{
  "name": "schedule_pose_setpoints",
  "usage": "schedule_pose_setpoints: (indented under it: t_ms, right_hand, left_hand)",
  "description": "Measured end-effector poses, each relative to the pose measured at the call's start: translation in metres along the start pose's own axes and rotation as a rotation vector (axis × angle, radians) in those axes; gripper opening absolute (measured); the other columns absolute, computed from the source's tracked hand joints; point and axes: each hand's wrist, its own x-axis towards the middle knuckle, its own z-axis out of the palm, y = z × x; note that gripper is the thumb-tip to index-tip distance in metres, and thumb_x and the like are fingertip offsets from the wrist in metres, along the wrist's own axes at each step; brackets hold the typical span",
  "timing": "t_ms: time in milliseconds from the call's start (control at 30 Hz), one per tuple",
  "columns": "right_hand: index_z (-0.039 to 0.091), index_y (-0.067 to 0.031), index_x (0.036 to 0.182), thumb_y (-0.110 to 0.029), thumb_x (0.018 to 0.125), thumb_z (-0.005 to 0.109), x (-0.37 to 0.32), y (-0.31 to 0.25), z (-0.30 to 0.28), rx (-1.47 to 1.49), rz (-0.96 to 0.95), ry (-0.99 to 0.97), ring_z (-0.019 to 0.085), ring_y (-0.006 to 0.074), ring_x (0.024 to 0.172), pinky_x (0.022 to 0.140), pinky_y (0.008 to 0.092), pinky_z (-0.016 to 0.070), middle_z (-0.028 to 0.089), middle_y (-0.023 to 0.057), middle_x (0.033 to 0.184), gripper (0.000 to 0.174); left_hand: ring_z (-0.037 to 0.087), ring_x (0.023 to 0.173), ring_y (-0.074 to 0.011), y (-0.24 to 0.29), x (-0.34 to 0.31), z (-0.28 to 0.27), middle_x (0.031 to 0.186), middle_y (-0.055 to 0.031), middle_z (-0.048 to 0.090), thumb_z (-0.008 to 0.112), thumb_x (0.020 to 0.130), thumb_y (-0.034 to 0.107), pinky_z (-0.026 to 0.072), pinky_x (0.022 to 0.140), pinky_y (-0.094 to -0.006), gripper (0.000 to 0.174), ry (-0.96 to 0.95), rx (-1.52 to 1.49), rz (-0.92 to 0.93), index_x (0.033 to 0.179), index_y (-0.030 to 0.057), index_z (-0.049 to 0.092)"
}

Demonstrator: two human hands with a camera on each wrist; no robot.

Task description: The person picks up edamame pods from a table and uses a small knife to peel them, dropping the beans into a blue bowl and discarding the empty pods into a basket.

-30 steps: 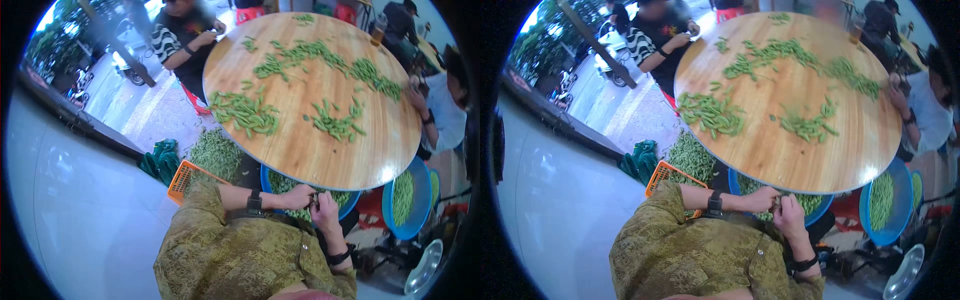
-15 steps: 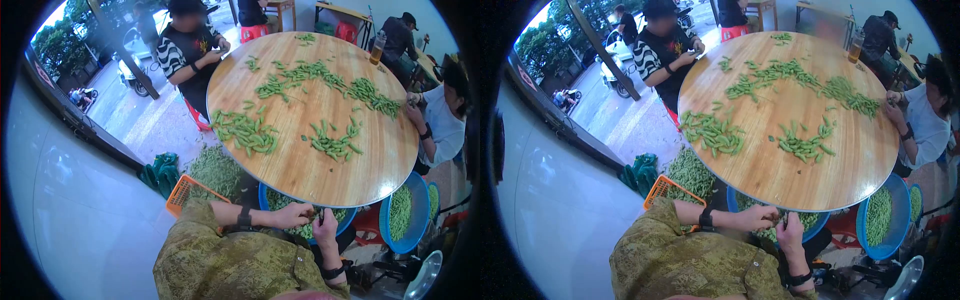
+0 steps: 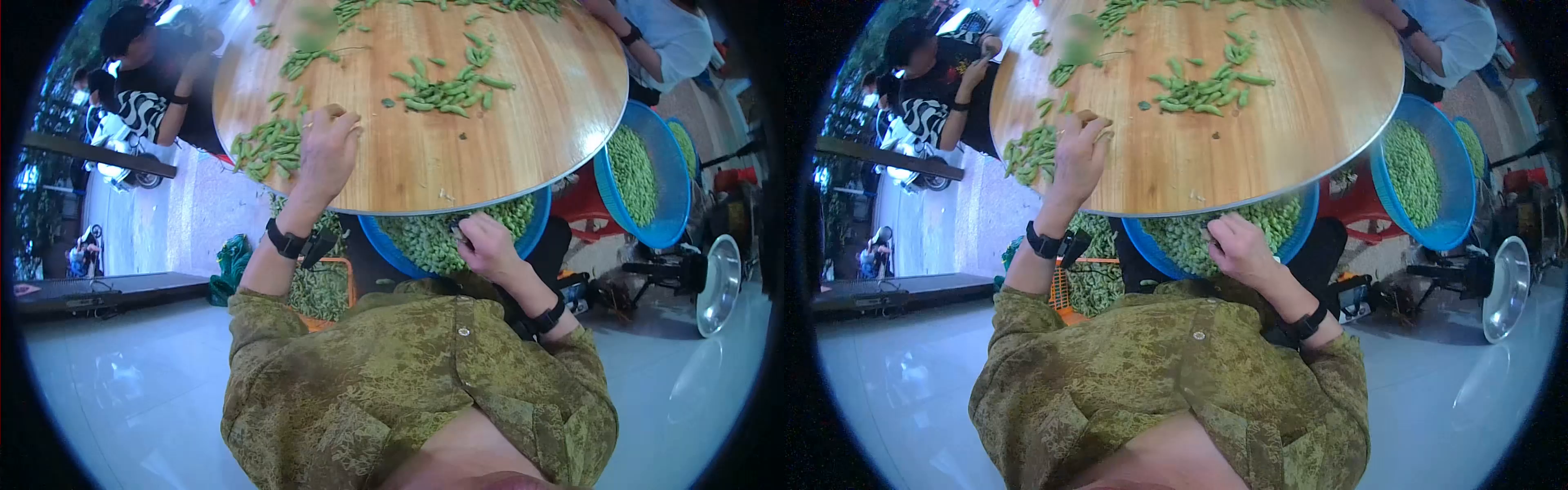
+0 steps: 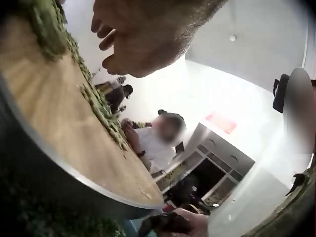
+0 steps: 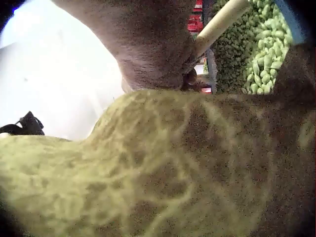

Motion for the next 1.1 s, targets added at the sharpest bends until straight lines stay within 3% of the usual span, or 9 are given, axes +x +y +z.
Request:
schedule_pose_setpoints:
  t_ms: [100,367,433,533,567,700,800,867,1100]
  right_hand:
    - [0.045,-0.0017,0.075,0.001,0.070,0.064,0.002,0.000,-0.001,0.054,-0.048,0.069,0.050,0.0324,0.061,0.053,0.0398,0.0401,0.046,0.0139,0.067,0.019]
    - [0.046,-0.0013,0.076,-0.008,0.081,0.062,-0.010,-0.009,-0.021,0.254,0.340,-0.027,0.046,0.0259,0.051,0.050,0.0359,0.0365,0.044,0.0124,0.065,0.019]
    - [0.055,-0.0013,0.089,-0.010,0.085,0.058,-0.018,0.001,-0.020,0.356,0.387,-0.030,0.044,0.0153,0.050,0.048,0.0292,0.0358,0.051,0.0082,0.068,0.010]
    - [0.052,0.0005,0.121,-0.015,0.092,0.051,-0.008,-0.008,-0.021,0.852,0.695,0.090,0.045,0.0062,0.053,0.046,0.0193,0.0357,0.057,0.0029,0.074,0.033]
    - [0.048,0.0012,0.129,-0.016,0.094,0.048,-0.004,-0.004,-0.019,0.886,0.675,0.107,0.045,0.0046,0.054,0.046,0.0166,0.0354,0.057,0.0019,0.076,0.039]
    - [0.044,0.0017,0.132,-0.017,0.097,0.047,0.021,-0.009,-0.017,1.144,0.623,0.235,0.047,0.0065,0.055,0.042,0.0188,0.0360,0.057,0.0058,0.079,0.040]
    - [0.045,-0.0012,0.131,-0.017,0.097,0.046,0.034,-0.012,-0.012,1.178,0.654,0.265,0.045,0.0070,0.056,0.042,0.0187,0.0353,0.054,0.0049,0.080,0.038]
    - [0.046,-0.0016,0.129,-0.016,0.098,0.045,0.034,-0.008,-0.005,1.241,0.633,0.262,0.045,0.0075,0.056,0.042,0.0186,0.0351,0.054,0.0049,0.080,0.035]
    - [0.046,-0.0011,0.125,-0.018,0.097,0.047,0.037,-0.020,-0.005,1.246,0.631,0.169,0.044,0.0068,0.052,0.039,0.0182,0.0326,0.054,0.0048,0.078,0.033]
  left_hand:
    - [0.054,0.088,-0.0353,0.018,0.022,0.026,0.088,-0.0159,0.056,0.059,0.079,0.005,0.0449,0.077,-0.0421,0.011,-0.119,-0.348,0.093,0.090,0.0051,0.063]
    - [0.056,0.087,-0.0346,0.003,0.046,0.097,0.086,-0.0173,0.056,0.053,0.071,-0.001,0.0478,0.074,-0.0413,0.012,-0.087,-0.091,0.239,0.082,0.0006,0.058]
    - [0.058,0.087,-0.0355,0.004,0.038,0.091,0.088,-0.0178,0.058,0.054,0.069,0.001,0.0486,0.073,-0.0425,0.014,-0.313,-0.096,0.160,0.083,0.0017,0.057]
    - [0.059,0.089,-0.0362,0.018,0.033,0.075,0.089,-0.0187,0.059,0.055,0.067,0.000,0.0484,0.074,-0.0446,0.021,-0.492,-0.065,0.074,0.087,0.0015,0.056]
    - [0.057,0.087,-0.0380,0.006,0.022,0.090,0.088,-0.0193,0.056,0.050,0.074,0.001,0.0456,0.073,-0.0446,0.018,-0.271,-0.174,0.221,0.092,0.0002,0.055]
    - [0.061,0.076,-0.0330,0.043,0.007,0.075,0.079,-0.0166,0.058,0.062,0.070,0.004,0.0476,0.066,-0.0406,0.016,-0.123,-0.702,-0.094,0.085,0.0005,0.056]
    - [0.064,0.073,-0.0229,0.077,-0.010,0.052,0.080,-0.0145,0.061,0.064,0.076,0.005,0.0502,0.064,-0.0348,0.015,-0.271,-1.012,-0.206,0.088,0.0008,0.057]
    - [0.065,0.070,-0.0158,0.097,-0.016,0.030,0.081,-0.0124,0.064,0.063,0.082,0.005,0.0526,0.061,-0.0309,0.011,-0.548,-1.469,-0.613,0.090,-0.0011,0.057]
    - [0.063,0.073,-0.0110,0.092,-0.037,0.044,0.083,-0.0071,0.064,0.063,0.087,0.010,0.0527,0.061,-0.0283,0.017,-0.472,-1.454,-0.653,0.096,-0.0036,0.061]
